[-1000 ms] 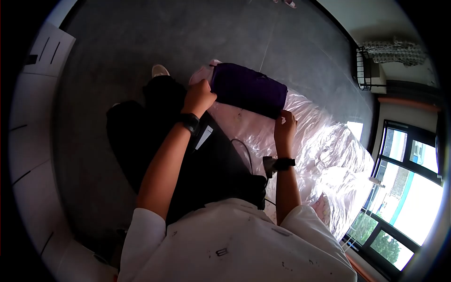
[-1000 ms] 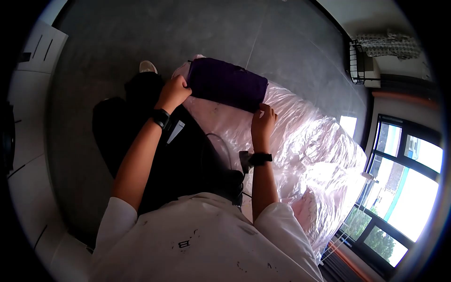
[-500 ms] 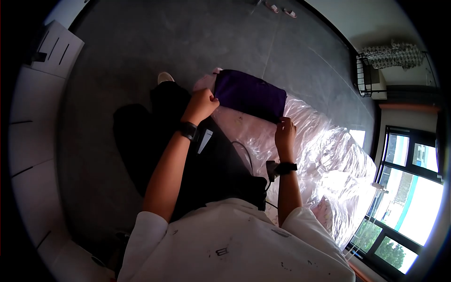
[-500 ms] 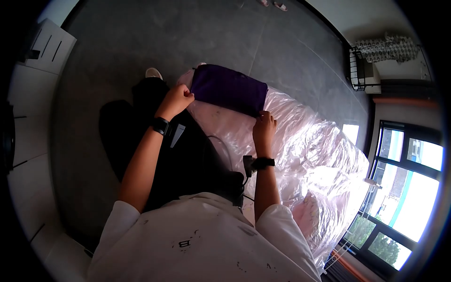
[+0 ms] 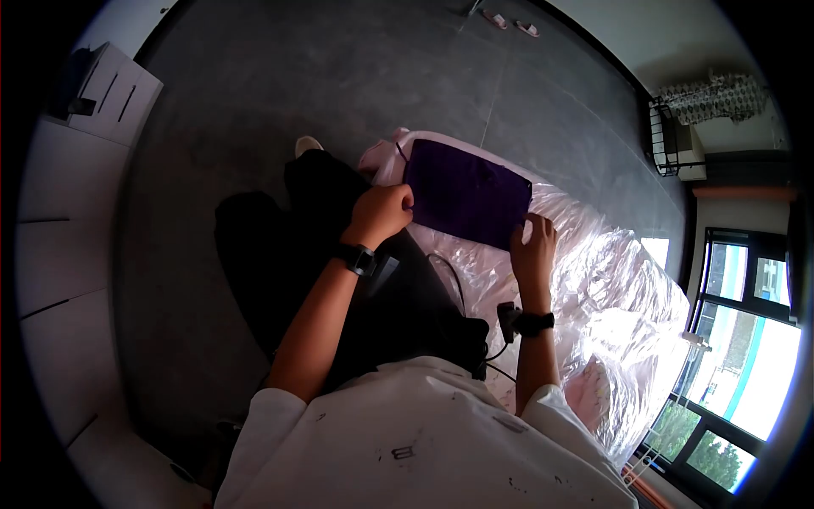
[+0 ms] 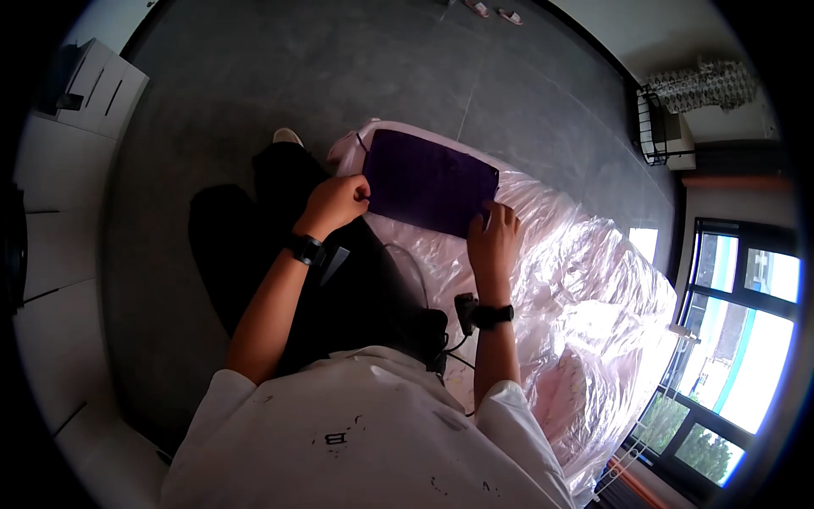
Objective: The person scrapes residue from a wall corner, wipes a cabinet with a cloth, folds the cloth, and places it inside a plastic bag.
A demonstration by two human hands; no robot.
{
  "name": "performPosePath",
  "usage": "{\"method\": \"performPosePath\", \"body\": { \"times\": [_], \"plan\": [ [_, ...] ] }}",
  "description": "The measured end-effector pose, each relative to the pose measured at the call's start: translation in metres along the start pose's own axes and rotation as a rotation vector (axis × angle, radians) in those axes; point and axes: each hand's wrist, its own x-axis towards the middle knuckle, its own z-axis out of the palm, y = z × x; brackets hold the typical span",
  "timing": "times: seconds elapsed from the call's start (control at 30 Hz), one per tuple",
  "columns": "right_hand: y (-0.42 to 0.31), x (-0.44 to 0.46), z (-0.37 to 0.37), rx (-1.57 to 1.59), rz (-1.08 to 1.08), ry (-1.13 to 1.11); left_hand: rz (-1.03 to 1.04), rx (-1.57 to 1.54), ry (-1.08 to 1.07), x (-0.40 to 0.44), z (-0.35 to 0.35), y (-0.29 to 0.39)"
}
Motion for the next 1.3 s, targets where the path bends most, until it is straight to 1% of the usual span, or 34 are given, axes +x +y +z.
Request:
{"method": "performPosePath", "body": {
  "times": [0.03, 0.1, 0.13, 0.2, 0.23, 0.3, 0.33, 0.47, 0.5, 0.57, 0.6, 0.63, 0.7, 0.73, 0.77, 0.8, 0.83, 0.9, 0.93, 0.97, 1.0, 1.07, 1.1, 1.13, 1.17, 1.2, 1.27, 1.3],
  "plan": [
    [-0.010, 0.010, 0.010, 0.042, -0.016, -0.002, 0.003, 0.009, -0.003, 0.000, 0.001, 0.000],
    [-0.022, 0.027, 0.041, 0.040, -0.151, -0.037, -0.008, 0.056, -0.029, 0.002, 0.000, 0.002],
    [-0.030, 0.034, 0.054, 0.049, -0.147, -0.032, -0.006, 0.067, -0.030, 0.002, -0.001, 0.003],
    [-0.051, 0.045, 0.075, -0.042, -0.059, -0.220, -0.021, 0.038, -0.005, 0.000, -0.002, 0.006],
    [-0.056, 0.048, 0.088, -0.035, -0.063, -0.217, -0.023, 0.044, 0.001, 0.000, -0.004, 0.006],
    [-0.062, 0.048, 0.117, -0.214, -0.040, -0.288, -0.023, -0.021, 0.047, -0.001, -0.003, 0.006],
    [-0.062, 0.045, 0.129, -0.251, -0.038, -0.239, -0.011, -0.066, 0.104, 0.000, 0.001, 0.004],
    [-0.061, 0.044, 0.116, -0.152, -0.063, -0.227, -0.033, -0.117, 0.099, -0.003, 0.003, 0.003],
    [-0.052, 0.042, 0.113, -0.155, -0.056, -0.230, 0.007, -0.095, 0.112, -0.003, 0.004, 0.000],
    [-0.030, 0.038, 0.104, 0.099, -0.166, -0.077, 0.050, -0.074, 0.121, -0.002, 0.004, 0.001],
    [-0.032, 0.033, 0.082, 0.169, -0.210, 0.036, 0.038, -0.098, 0.107, -0.003, 0.000, 0.003],
    [-0.025, 0.026, 0.063, 0.289, -0.162, -0.064, 0.024, -0.121, 0.093, -0.004, -0.003, 0.004],
    [-0.008, 0.002, 0.050, 0.349, -0.120, -0.203, 0.006, -0.174, 0.097, -0.003, -0.003, 0.002],
    [-0.006, -0.009, 0.047, 0.348, -0.116, -0.204, -0.004, -0.228, 0.101, -0.001, -0.003, 0.002],
    [-0.006, -0.019, 0.043, 0.268, -0.190, -0.174, 0.000, -0.229, 0.095, 0.002, -0.002, 0.001],
    [-0.006, -0.025, 0.041, 0.187, -0.262, -0.144, 0.013, -0.328, 0.091, 0.004, -0.001, -0.002],
    [-0.006, -0.028, 0.040, 0.185, -0.254, -0.142, 0.026, -0.427, 0.087, 0.004, 0.000, -0.003],
    [-0.006, -0.032, 0.044, 0.181, -0.242, -0.066, 0.034, -0.443, 0.093, 0.004, 0.000, -0.002],
    [-0.003, -0.031, 0.048, 0.183, -0.238, -0.060, 0.087, -0.332, 0.135, 0.004, 0.001, -0.003],
    [-0.001, -0.029, 0.053, 0.177, -0.184, -0.078, 0.138, -0.220, 0.179, 0.004, 0.004, -0.006],
    [0.000, -0.026, 0.056, 0.171, -0.131, -0.095, 0.141, -0.212, 0.181, 0.005, 0.006, -0.007],
    [-0.002, -0.021, 0.061, 0.156, -0.109, -0.096, 0.330, -0.076, 0.330, 0.007, 0.008, -0.007],
    [-0.003, -0.021, 0.061, 0.133, -0.086, -0.105, 0.333, -0.067, 0.330, 0.007, 0.006, -0.005],
    [-0.002, -0.020, 0.060, 0.141, -0.085, -0.100, 0.290, -0.130, 0.323, 0.006, 0.005, -0.003],
    [0.001, -0.018, 0.056, 0.195, -0.086, -0.145, 0.245, -0.193, 0.316, 0.006, 0.004, -0.002],
    [0.002, -0.017, 0.054, 0.247, -0.088, -0.191, 0.246, -0.186, 0.317, 0.006, 0.003, 0.000],
    [-0.002, -0.015, 0.049, 0.273, -0.104, -0.169, 0.177, -0.242, 0.261, 0.008, 0.003, 0.004],
    [-0.006, -0.014, 0.043, 0.291, -0.117, -0.149, 0.179, -0.242, 0.254, 0.009, 0.003, 0.006]
  ]
}}
